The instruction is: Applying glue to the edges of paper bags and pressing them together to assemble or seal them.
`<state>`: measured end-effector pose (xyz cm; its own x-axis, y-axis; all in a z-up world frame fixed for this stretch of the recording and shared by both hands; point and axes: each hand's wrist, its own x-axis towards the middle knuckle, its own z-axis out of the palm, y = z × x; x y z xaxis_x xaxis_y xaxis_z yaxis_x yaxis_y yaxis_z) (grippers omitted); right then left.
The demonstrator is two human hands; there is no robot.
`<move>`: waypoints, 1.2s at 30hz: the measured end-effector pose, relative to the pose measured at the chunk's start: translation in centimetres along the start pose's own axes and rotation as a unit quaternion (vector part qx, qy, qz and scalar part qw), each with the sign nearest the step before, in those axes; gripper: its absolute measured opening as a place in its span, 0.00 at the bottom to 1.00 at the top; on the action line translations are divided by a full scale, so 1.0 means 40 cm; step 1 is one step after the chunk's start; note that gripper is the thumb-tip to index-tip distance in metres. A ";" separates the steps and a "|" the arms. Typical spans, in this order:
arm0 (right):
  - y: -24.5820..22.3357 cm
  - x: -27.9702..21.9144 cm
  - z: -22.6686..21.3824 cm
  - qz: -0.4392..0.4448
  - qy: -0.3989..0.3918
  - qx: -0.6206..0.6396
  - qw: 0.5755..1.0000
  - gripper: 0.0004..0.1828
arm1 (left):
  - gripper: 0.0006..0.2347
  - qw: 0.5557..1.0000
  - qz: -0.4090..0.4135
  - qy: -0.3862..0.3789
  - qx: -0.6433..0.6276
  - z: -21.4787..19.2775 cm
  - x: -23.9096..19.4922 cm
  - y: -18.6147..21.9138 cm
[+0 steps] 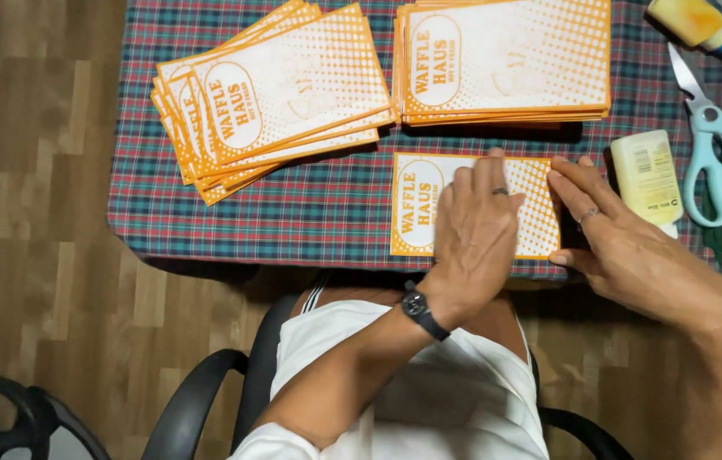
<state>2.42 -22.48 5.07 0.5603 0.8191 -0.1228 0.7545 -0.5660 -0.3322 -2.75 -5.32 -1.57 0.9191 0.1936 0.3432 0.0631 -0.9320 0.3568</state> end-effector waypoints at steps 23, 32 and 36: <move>0.026 0.006 -0.012 -0.010 -0.005 0.061 0.998 0.54 | 0.30 0.997 0.056 0.053 -0.022 -0.178 -0.056 -0.198; -0.014 0.029 0.008 0.138 -0.015 0.116 0.983 0.58 | 0.58 0.974 0.174 -0.145 -0.002 -0.113 -0.042 -0.149; -0.035 0.034 0.005 0.144 -0.025 0.088 0.985 0.59 | 0.60 0.973 0.179 -0.147 0.017 -0.126 -0.055 -0.165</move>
<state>2.07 -20.54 5.17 0.7221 0.6329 -0.2792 0.4937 -0.7542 -0.4328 -7.16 1.95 -0.31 0.9556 -0.2368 0.1755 -0.2735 -0.9343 0.2285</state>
